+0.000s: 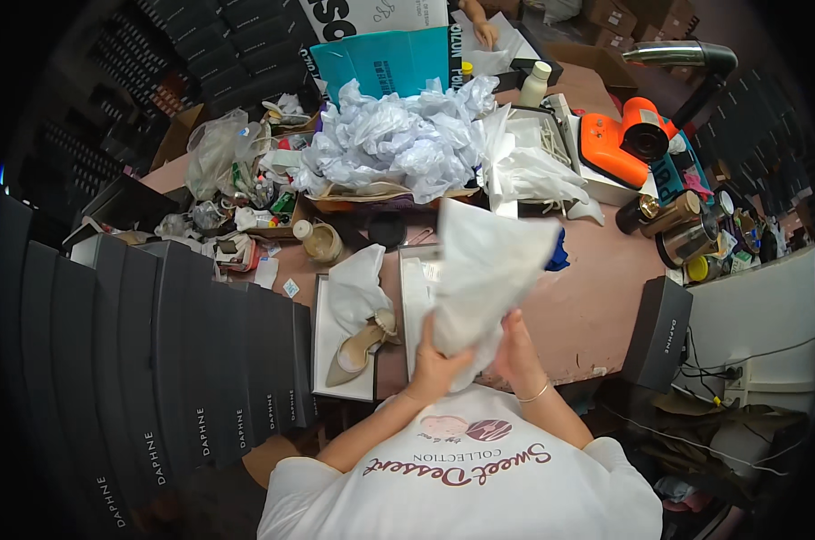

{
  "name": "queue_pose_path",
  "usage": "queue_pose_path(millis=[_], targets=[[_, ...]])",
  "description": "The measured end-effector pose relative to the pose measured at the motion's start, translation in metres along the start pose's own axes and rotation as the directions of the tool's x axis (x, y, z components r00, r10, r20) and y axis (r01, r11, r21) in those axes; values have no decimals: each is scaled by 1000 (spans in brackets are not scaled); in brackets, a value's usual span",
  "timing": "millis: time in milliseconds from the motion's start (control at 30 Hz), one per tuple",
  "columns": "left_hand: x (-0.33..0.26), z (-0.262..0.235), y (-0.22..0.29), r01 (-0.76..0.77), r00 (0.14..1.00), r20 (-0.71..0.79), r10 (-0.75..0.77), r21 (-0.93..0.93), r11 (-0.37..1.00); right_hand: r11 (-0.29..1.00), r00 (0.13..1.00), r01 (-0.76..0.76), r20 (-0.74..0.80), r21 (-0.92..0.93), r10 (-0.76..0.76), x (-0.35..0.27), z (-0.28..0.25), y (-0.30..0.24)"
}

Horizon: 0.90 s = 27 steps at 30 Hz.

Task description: Inspecting, cleaning, and packing high-heeled shoes into boxes.

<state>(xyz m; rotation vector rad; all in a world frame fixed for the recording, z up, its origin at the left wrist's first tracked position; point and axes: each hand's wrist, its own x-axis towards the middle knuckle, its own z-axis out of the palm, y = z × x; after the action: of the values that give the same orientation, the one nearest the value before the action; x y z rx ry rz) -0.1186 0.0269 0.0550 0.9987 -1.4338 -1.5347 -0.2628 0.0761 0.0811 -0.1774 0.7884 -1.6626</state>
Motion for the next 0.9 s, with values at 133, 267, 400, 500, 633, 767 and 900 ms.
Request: queue_pose_path(millis=[133,267,400,500,633,767,900], targets=[[1,-4,-27,35,975,213,-62,125,992,976,975,-187,-141,-109,171,0,-78,-49],[48,-23,-77,-136,974,224,-45,724,677,714,973,-197,-222,-672,59,-3,-131,-36],[72,-16,-129,-123,931,231,-282,928,351,842,972,-202,-208,-501,109,-15,-108,-31],[74,-27,-111,-69,958,222,-184,796,601,880,997,-42,-71,-473,9,-25,-82,-38],[65,-76,-34,48,980,124,-153,602,797,652,995,-56,13,-756,101,-18,-44,-16],[64,-134,-20,100,992,-117,-53,452,886,353,998,39,21,-935,-54,2,-53,45],[41,-196,-8,105,984,-177,-9,544,833,402,923,124,-43,-907,-382,-8,-77,17]])
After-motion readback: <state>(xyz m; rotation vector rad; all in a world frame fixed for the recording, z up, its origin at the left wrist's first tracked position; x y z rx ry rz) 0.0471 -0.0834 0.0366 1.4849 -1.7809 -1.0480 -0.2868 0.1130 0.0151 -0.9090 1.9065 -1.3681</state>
